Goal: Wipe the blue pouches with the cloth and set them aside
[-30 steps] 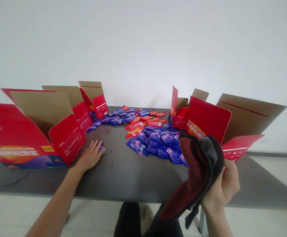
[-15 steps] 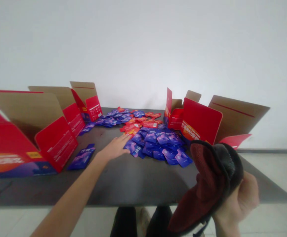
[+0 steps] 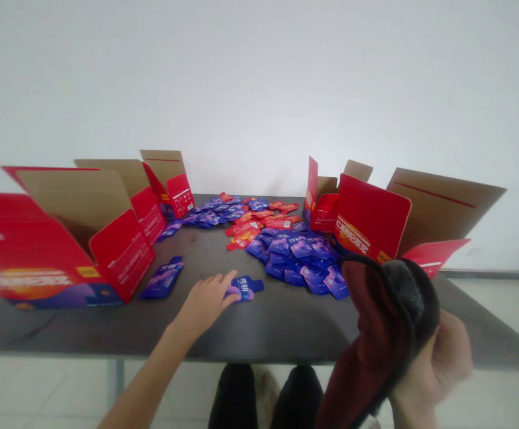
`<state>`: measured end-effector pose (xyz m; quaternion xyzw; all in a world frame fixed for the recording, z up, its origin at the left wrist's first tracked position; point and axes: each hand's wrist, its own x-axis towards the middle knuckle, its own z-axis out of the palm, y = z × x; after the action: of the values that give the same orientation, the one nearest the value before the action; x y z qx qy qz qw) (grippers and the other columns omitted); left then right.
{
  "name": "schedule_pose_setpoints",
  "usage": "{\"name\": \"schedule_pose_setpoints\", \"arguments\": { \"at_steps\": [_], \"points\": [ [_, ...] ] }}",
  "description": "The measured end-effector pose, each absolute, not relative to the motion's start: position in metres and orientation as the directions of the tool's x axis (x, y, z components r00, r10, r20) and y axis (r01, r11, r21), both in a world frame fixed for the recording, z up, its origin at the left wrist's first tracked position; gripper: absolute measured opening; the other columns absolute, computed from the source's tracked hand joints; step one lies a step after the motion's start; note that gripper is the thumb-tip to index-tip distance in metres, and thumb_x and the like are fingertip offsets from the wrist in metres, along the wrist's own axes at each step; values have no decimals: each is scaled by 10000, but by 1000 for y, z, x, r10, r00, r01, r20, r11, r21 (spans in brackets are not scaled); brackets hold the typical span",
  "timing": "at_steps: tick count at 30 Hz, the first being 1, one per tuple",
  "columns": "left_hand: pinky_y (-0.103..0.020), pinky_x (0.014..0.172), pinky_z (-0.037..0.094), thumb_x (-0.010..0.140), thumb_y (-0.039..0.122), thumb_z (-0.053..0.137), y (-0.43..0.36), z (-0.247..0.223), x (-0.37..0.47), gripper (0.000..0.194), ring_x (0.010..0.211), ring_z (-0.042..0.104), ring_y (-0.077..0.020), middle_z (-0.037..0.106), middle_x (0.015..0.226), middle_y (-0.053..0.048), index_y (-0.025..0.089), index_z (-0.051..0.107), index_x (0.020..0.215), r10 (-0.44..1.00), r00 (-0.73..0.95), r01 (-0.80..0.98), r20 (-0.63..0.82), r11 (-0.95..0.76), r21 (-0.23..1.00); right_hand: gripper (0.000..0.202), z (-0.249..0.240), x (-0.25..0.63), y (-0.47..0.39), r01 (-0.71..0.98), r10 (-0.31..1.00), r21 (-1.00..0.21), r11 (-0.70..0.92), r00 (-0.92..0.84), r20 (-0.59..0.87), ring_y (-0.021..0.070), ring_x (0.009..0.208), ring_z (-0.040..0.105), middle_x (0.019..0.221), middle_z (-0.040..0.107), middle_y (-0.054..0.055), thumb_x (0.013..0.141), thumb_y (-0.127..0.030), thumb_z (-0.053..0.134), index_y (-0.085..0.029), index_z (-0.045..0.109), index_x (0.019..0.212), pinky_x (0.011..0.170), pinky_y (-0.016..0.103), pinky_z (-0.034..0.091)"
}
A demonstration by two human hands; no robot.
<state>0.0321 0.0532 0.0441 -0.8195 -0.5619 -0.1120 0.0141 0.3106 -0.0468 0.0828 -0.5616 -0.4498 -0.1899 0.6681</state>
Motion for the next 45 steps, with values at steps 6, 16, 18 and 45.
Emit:
{"name": "schedule_pose_setpoints", "arguments": {
  "at_steps": [6,16,18,45],
  "points": [
    [-363,1024,301,841,305,433,33,34,-6,506,1248,363,-194,430,1345,-37,247,341,1335,893,408,797,190,-450,402,299,86,294,-34,751,347,-513,415,391,852,127,531,483,614,564,4,877,-349,382,-187,597,745,509,249,326],
    [-345,926,399,794,251,523,43,35,-1,367,1024,575,-212,624,1118,-25,297,564,1155,912,387,812,135,-407,419,233,91,279,-34,743,367,-434,510,269,890,147,635,553,725,611,23,869,-258,380,-205,585,770,569,260,384],
    [-331,878,427,800,295,540,25,35,9,390,965,599,-212,647,1070,-37,299,531,1190,924,351,846,150,-381,373,211,91,276,-31,730,428,-441,523,222,876,139,655,555,750,608,14,868,-225,375,-208,577,809,570,248,385],
    [-326,874,467,772,-1,337,-19,-7,22,375,940,603,-194,660,980,-93,115,588,1024,594,685,706,421,-684,-184,279,44,168,51,706,696,6,709,-700,160,130,689,589,922,588,1,917,-361,272,-300,533,997,546,232,359]
  ]
}}
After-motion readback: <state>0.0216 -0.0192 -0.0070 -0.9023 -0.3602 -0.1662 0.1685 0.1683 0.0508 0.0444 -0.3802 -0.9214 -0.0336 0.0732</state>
